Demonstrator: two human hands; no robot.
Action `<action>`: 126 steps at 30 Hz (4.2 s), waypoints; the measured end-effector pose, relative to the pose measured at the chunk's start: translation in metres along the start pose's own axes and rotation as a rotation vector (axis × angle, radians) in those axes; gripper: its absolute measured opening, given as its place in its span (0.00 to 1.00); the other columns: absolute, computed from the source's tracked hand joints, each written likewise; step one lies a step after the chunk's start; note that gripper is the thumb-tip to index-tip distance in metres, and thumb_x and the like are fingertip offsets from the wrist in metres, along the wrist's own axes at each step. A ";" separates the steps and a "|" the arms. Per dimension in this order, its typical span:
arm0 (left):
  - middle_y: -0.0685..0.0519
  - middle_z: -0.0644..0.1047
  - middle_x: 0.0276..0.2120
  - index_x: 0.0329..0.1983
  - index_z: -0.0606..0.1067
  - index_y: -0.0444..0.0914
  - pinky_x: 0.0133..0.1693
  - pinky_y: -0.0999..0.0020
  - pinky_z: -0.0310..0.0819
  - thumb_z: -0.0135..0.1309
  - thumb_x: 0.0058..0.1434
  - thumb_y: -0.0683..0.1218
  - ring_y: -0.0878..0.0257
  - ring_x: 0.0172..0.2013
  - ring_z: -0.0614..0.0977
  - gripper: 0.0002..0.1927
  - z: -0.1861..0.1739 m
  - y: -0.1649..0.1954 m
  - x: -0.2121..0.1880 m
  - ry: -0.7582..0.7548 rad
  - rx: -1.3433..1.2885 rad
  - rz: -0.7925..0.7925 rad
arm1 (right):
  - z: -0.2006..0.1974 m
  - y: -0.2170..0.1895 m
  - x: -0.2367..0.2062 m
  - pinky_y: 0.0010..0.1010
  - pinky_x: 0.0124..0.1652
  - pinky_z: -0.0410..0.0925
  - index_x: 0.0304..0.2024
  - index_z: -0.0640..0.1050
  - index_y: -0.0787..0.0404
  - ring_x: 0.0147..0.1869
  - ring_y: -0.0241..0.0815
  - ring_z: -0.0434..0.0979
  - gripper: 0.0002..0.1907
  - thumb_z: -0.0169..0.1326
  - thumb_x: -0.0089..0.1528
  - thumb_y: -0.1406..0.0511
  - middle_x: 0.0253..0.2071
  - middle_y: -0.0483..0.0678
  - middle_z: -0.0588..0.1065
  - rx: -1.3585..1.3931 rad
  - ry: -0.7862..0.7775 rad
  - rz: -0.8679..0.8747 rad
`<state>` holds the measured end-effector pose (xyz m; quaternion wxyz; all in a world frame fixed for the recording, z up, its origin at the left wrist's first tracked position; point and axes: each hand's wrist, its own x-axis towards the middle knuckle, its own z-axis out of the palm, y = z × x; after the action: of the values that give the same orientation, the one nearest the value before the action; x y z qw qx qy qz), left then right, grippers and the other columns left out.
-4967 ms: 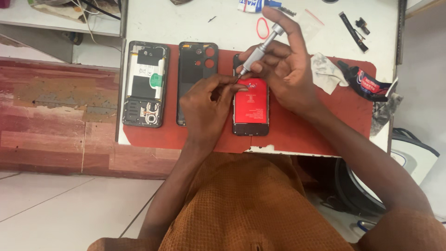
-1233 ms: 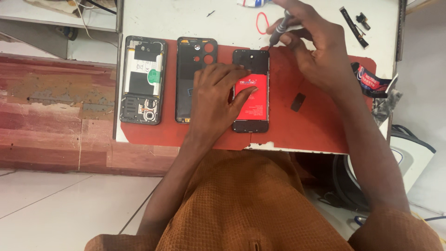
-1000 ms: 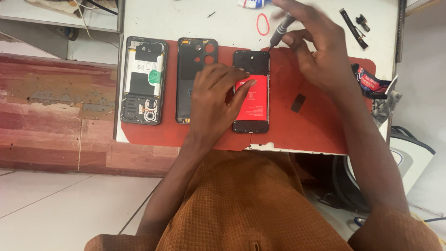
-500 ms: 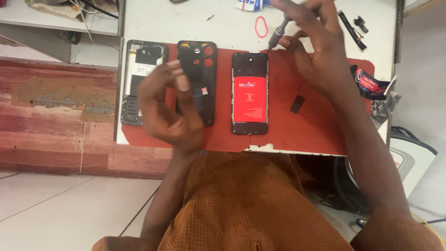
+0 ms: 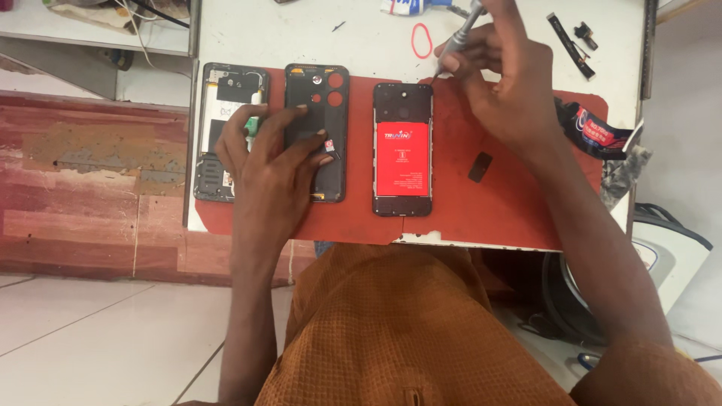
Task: The person reassembles a smartphone by screwing the back cover onto the chassis, then powers it on to confirm the display works. They then begin disassembling a second smartphone by removing screws from its back cover.
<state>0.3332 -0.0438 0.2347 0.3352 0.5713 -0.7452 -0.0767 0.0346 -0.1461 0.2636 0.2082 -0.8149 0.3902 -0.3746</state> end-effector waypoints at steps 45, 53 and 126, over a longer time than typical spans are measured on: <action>0.47 0.77 0.36 0.36 0.85 0.39 0.47 0.54 0.70 0.69 0.56 0.42 0.51 0.44 0.75 0.06 -0.057 0.008 0.007 -0.067 0.029 -0.355 | 0.058 -0.078 -0.025 0.31 0.38 0.74 0.51 0.81 0.67 0.46 0.42 0.77 0.13 0.59 0.65 0.68 0.42 0.47 0.77 -0.237 -0.421 -0.447; 0.52 0.79 0.34 0.35 0.84 0.40 0.50 0.55 0.63 0.66 0.59 0.43 0.54 0.43 0.72 0.03 -0.040 0.008 0.021 -0.177 -0.074 -0.344 | 0.023 -0.071 -0.013 0.31 0.51 0.79 0.50 0.81 0.65 0.52 0.42 0.82 0.12 0.63 0.63 0.71 0.49 0.49 0.80 -0.338 -0.185 -0.603; 0.35 0.78 0.58 0.77 0.56 0.29 0.58 0.59 0.82 0.57 0.70 0.46 0.50 0.55 0.86 0.37 0.027 0.039 0.008 -0.277 -1.440 -0.293 | 0.024 -0.055 -0.007 0.35 0.45 0.75 0.51 0.76 0.64 0.50 0.46 0.81 0.11 0.62 0.68 0.69 0.47 0.51 0.76 -0.117 -0.135 -0.099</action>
<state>0.2850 -0.0449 0.2366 0.5158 0.2893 -0.4623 -0.6607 0.0768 -0.1058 0.2803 0.1671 -0.8674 0.3558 -0.3051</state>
